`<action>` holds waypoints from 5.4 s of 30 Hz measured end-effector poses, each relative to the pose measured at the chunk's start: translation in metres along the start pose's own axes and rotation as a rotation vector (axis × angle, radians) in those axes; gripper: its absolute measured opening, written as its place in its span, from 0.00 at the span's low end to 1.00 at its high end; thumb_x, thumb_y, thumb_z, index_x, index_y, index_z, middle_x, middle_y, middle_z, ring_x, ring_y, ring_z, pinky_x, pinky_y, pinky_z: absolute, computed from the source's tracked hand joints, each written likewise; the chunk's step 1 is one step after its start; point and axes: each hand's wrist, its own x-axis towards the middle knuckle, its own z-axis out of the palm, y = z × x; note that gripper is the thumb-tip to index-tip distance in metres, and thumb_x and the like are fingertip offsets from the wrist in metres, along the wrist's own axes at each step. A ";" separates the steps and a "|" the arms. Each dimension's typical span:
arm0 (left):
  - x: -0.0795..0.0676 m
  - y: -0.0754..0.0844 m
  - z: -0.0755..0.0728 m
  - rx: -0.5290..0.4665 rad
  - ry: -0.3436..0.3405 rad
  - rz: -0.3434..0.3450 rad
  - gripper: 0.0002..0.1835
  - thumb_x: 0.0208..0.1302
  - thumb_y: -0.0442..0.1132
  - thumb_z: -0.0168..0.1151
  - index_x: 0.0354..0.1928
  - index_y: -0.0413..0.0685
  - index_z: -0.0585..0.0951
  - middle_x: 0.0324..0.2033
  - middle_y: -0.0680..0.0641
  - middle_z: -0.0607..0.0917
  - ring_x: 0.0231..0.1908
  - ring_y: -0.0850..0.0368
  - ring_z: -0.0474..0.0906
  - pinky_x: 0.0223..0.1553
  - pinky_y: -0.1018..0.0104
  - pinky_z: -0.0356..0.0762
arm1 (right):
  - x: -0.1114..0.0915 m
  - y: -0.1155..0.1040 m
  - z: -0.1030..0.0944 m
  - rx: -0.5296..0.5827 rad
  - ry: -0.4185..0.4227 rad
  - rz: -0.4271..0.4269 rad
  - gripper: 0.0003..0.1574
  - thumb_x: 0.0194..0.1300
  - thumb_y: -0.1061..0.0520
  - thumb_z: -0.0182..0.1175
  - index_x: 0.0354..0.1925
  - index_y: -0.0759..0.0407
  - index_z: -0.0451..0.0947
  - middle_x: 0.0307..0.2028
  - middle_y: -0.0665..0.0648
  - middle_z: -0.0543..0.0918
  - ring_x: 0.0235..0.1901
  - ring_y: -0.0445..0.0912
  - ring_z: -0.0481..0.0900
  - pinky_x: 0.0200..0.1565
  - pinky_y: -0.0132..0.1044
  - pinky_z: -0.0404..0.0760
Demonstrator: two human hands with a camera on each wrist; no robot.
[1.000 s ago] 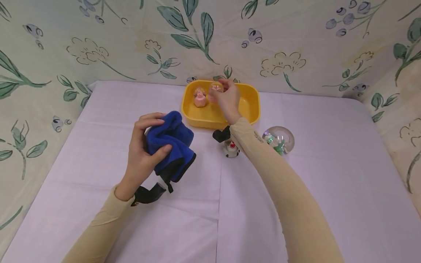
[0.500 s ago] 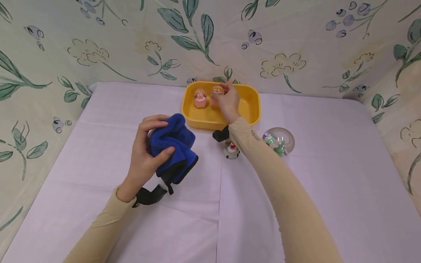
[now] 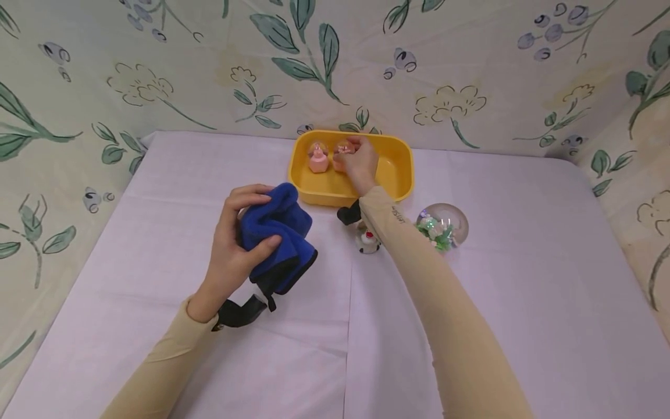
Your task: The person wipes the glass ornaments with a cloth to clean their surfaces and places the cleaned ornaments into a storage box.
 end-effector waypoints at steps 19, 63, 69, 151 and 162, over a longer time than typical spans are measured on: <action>0.001 0.002 0.002 0.008 -0.006 -0.017 0.31 0.62 0.59 0.60 0.52 0.38 0.70 0.56 0.38 0.71 0.58 0.48 0.67 0.60 0.51 0.66 | -0.014 -0.012 -0.016 0.105 -0.044 -0.035 0.34 0.65 0.63 0.60 0.67 0.61 0.62 0.64 0.57 0.69 0.61 0.48 0.66 0.60 0.28 0.65; -0.002 0.000 0.005 0.004 -0.024 -0.014 0.32 0.62 0.59 0.60 0.52 0.36 0.70 0.55 0.38 0.72 0.58 0.48 0.67 0.60 0.51 0.65 | -0.142 0.029 -0.081 0.505 -0.091 -0.278 0.28 0.65 0.70 0.57 0.62 0.70 0.63 0.60 0.64 0.70 0.60 0.52 0.67 0.58 0.32 0.70; -0.002 -0.001 0.006 -0.011 -0.033 -0.023 0.32 0.62 0.58 0.60 0.52 0.36 0.70 0.56 0.37 0.72 0.59 0.48 0.67 0.60 0.51 0.65 | -0.151 0.056 -0.080 0.432 -0.117 -0.205 0.32 0.64 0.71 0.57 0.64 0.72 0.60 0.62 0.63 0.68 0.63 0.55 0.63 0.64 0.38 0.61; 0.006 0.000 0.038 -0.182 -0.249 -0.097 0.34 0.67 0.62 0.49 0.63 0.43 0.62 0.66 0.45 0.65 0.64 0.50 0.62 0.63 0.54 0.63 | -0.192 0.009 -0.085 0.114 -0.093 -1.189 0.30 0.60 0.48 0.67 0.43 0.76 0.77 0.43 0.67 0.78 0.48 0.52 0.76 0.53 0.36 0.75; 0.009 0.006 0.037 0.014 -0.250 0.096 0.23 0.72 0.56 0.46 0.55 0.45 0.67 0.57 0.37 0.65 0.58 0.44 0.64 0.60 0.52 0.65 | -0.193 0.011 -0.087 0.181 -0.159 -1.029 0.33 0.55 0.48 0.70 0.43 0.77 0.76 0.41 0.66 0.79 0.43 0.47 0.78 0.46 0.34 0.80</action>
